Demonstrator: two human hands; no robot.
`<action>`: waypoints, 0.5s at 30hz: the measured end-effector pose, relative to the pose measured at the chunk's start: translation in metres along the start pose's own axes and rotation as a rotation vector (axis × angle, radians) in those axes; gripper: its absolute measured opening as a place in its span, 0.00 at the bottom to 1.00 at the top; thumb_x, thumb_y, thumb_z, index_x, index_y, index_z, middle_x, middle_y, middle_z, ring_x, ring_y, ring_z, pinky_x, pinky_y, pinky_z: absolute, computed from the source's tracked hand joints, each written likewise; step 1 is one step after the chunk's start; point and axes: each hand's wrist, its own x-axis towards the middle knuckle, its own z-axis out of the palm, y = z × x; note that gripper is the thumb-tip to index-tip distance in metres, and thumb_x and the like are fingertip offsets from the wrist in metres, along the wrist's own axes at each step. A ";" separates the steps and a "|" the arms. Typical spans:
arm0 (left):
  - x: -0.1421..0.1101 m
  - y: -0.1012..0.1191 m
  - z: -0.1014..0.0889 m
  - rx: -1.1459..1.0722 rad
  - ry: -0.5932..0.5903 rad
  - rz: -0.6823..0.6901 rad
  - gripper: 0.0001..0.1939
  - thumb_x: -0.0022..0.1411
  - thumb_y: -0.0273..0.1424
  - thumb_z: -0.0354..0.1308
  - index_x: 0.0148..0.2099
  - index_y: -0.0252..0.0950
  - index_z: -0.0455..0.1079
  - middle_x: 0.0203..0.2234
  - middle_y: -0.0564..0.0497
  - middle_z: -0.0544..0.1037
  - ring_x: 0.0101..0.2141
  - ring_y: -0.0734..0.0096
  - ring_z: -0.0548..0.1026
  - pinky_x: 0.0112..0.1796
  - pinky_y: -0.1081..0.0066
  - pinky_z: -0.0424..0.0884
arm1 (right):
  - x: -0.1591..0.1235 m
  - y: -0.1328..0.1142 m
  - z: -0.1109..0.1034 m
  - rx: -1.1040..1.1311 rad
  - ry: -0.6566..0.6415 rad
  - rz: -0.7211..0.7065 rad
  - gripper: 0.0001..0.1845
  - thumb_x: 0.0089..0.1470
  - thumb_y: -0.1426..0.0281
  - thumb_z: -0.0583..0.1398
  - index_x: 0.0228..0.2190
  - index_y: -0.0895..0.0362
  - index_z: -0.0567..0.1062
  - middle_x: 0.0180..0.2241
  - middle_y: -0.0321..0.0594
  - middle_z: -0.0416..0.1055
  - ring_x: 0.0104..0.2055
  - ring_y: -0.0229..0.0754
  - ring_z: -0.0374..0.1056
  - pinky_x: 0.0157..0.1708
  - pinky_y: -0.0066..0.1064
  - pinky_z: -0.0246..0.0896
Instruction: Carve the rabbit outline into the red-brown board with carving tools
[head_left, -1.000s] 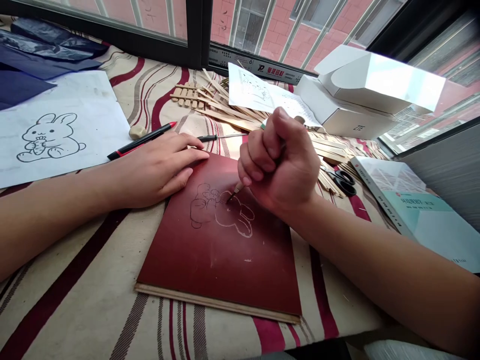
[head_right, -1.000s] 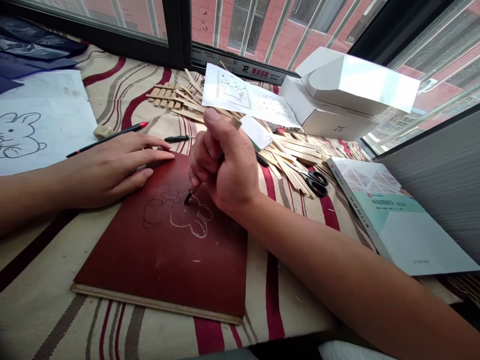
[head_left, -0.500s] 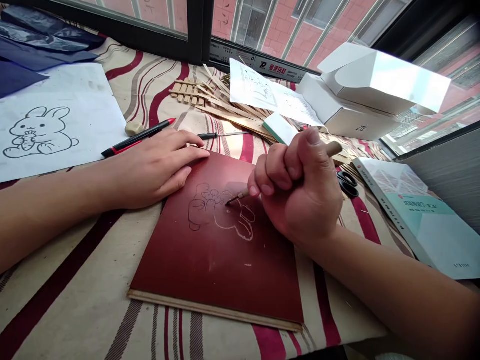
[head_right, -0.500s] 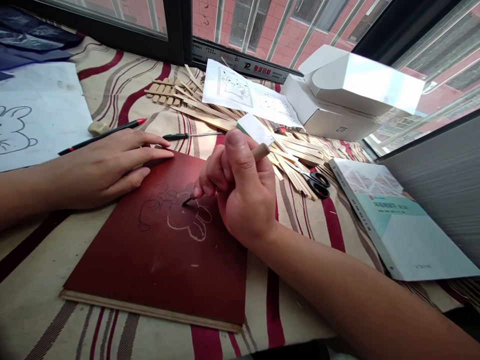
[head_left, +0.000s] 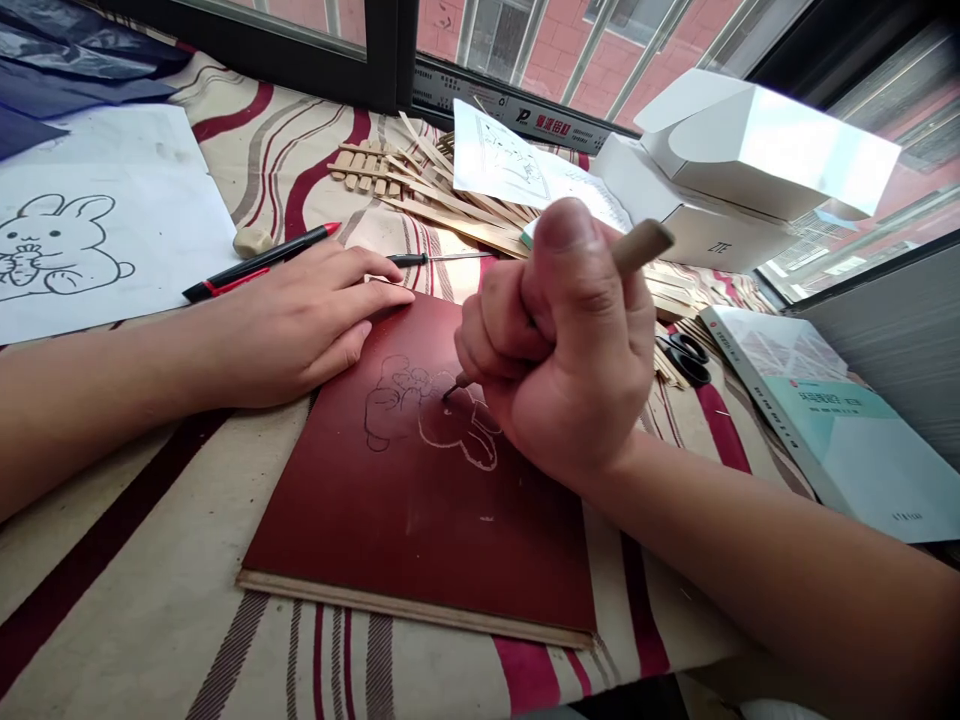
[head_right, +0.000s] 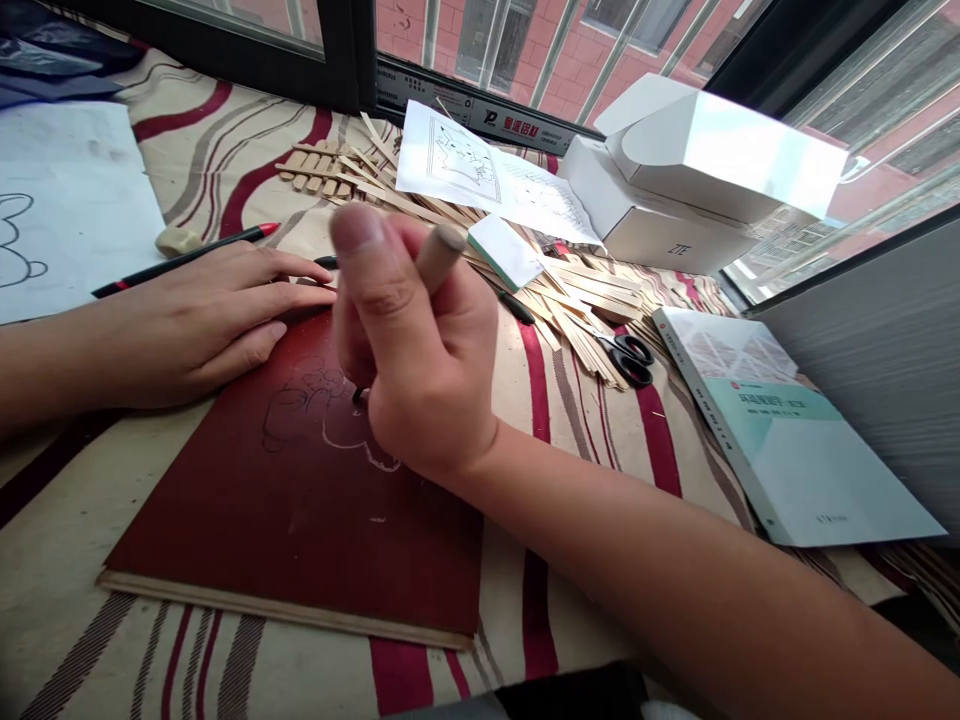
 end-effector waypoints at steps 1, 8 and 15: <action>0.000 0.000 0.000 0.011 0.003 0.005 0.26 0.77 0.38 0.38 0.67 0.40 0.69 0.62 0.42 0.72 0.60 0.51 0.69 0.68 0.43 0.62 | 0.002 0.000 0.002 0.001 -0.010 0.005 0.33 0.65 0.50 0.63 0.22 0.51 0.52 0.16 0.30 0.51 0.18 0.35 0.49 0.20 0.33 0.52; 0.000 0.001 -0.001 0.010 0.011 0.031 0.26 0.76 0.37 0.39 0.67 0.39 0.69 0.62 0.40 0.72 0.58 0.49 0.69 0.66 0.40 0.63 | 0.009 -0.002 0.005 -0.007 -0.041 0.075 0.34 0.64 0.48 0.63 0.23 0.51 0.50 0.17 0.31 0.49 0.19 0.36 0.49 0.20 0.33 0.52; 0.001 0.002 0.000 -0.031 0.003 0.016 0.28 0.77 0.39 0.38 0.67 0.36 0.69 0.63 0.40 0.72 0.61 0.47 0.68 0.68 0.37 0.61 | 0.001 -0.005 0.002 0.026 -0.165 -0.019 0.31 0.67 0.60 0.64 0.20 0.53 0.53 0.19 0.31 0.44 0.19 0.33 0.47 0.18 0.33 0.49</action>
